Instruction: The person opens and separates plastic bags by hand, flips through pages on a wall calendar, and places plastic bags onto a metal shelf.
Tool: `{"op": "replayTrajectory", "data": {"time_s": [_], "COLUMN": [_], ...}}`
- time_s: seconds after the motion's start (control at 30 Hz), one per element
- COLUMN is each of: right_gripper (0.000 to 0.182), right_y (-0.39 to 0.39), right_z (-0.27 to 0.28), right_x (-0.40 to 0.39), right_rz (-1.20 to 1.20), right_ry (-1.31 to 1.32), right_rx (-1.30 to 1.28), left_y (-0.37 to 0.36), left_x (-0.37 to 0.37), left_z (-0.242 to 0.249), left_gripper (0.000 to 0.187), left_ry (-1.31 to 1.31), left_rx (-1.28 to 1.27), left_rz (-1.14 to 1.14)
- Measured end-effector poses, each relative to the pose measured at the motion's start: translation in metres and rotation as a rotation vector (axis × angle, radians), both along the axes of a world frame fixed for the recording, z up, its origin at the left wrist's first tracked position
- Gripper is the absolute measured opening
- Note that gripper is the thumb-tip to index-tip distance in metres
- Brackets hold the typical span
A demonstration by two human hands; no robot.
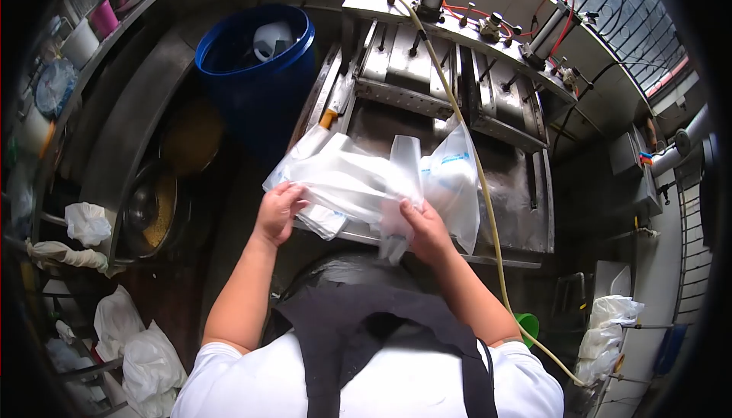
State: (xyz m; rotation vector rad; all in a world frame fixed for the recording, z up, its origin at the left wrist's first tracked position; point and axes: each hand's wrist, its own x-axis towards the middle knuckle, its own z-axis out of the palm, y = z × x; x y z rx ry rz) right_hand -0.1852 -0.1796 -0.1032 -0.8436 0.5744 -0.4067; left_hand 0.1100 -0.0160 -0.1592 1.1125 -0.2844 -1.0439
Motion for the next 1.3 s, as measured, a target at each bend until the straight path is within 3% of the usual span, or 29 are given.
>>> {"op": "replayTrajectory", "data": {"time_s": [0.1, 0.13, 0.2, 0.23, 0.27, 0.33, 0.4, 0.5, 0.53, 0.6, 0.67, 0.73, 0.8, 0.87, 0.9, 0.93, 0.97, 1.0, 1.03, 1.07, 1.13, 1.2, 1.27, 1.3], "right_gripper": [0.065, 0.064, 0.036, 0.026, 0.028, 0.033, 0.036, 0.033, 0.031, 0.03, 0.031, 0.033, 0.033, 0.029, 0.026, 0.026, 0.023, 0.02, 0.021, 0.024, 0.026, 0.026, 0.025, 0.02], "right_y": [0.005, 0.008, 0.018, 0.025, 0.022, 0.026, 0.032, 0.03, 0.028, 0.017, 0.005, 0.003, 0.003, 0.006, 0.008, 0.011, 0.012, 0.01, 0.007, 0.011, 0.004, 0.0, 0.011, 0.016], "right_z": [-0.021, -0.023, -0.002, 0.02, 0.013, 0.031, 0.029, 0.022, 0.026, 0.019, 0.019, 0.026, 0.025, 0.03, 0.034, 0.041, 0.05, 0.057, 0.057, 0.054, 0.047, 0.041, 0.051, 0.055], "right_x": [-0.008, -0.009, -0.009, -0.004, -0.002, 0.009, 0.018, 0.022, 0.022, 0.012, 0.002, -0.003, -0.006, -0.004, 0.001, 0.008, 0.015, 0.021, 0.02, 0.016, 0.002, -0.003, 0.0, 0.0], "right_rz": [-0.006, 0.01, 0.017, -0.012, 0.043, 0.237, 0.278, 0.302, 0.288, 0.21, 0.157, 0.149, 0.141, 0.12, 0.095, 0.138, -0.032, -0.216, -0.148, -0.071, -0.013, 0.08, 0.244, 0.304], "right_ry": [0.203, 0.173, 0.357, 0.389, 0.382, 0.494, 0.426, 0.329, 0.276, 0.256, 0.256, 0.292, 0.321, 0.285, 0.241, 0.225, 0.083, -0.078, -0.098, -0.144, -0.004, 0.089, -0.021, 0.026], "right_rx": [-0.268, -0.384, -0.716, -0.852, -0.925, -0.939, -1.15, -1.138, -1.11, -0.856, -0.727, -0.733, -0.677, -0.679, -0.676, -0.68, -0.946, -1.196, -1.142, -0.688, -0.48, -0.507, -0.253, -0.257], "left_y": [0.01, 0.014, 0.014, 0.017, 0.014, 0.003, -0.004, -0.005, -0.007, -0.003, 0.005, 0.004, 0.003, -0.004, -0.01, -0.012, -0.018, -0.017, -0.017, -0.017, -0.009, -0.01, -0.014, -0.016], "left_x": [0.03, 0.032, 0.03, 0.02, 0.006, -0.038, -0.074, -0.074, -0.062, -0.03, -0.006, -0.013, -0.034, -0.061, -0.072, -0.08, -0.088, -0.095, -0.098, -0.095, -0.08, -0.059, -0.048, -0.053], "left_z": [0.002, 0.001, -0.019, -0.023, -0.022, 0.016, 0.05, 0.073, 0.068, 0.079, 0.094, 0.107, 0.12, 0.147, 0.141, 0.116, 0.11, 0.097, 0.106, 0.115, 0.118, 0.123, 0.132, 0.133], "left_gripper": [0.016, 0.02, 0.023, 0.023, 0.023, 0.023, 0.021, 0.022, 0.021, 0.025, 0.026, 0.026, 0.027, 0.031, 0.033, 0.039, 0.04, 0.041, 0.039, 0.036, 0.033, 0.032, 0.036, 0.036], "left_ry": [-0.415, -0.536, -0.706, -0.833, -0.957, -0.6, -0.265, -0.072, -0.246, -0.03, -0.109, -0.376, -0.854, -1.292, -1.405, -1.455, -1.194, -1.076, -0.985, -0.894, -0.576, -0.401, -0.263, -0.262], "left_rx": [0.144, 0.173, 0.276, 0.299, 0.329, 0.365, 0.246, 0.164, 0.132, 0.143, 0.084, 0.011, -0.152, -0.206, -0.193, -0.011, 0.308, 0.274, 0.244, 0.207, 0.071, -0.16, -0.187, -0.185], "left_rz": [0.153, 0.213, 0.306, 0.207, 0.107, -0.233, -0.482, -0.523, -0.42, -0.141, 0.012, 0.229, 0.333, 0.151, -0.034, -0.329, -0.842, -1.052, -1.086, -1.126, -0.843, -0.576, -0.453, -0.453]}}
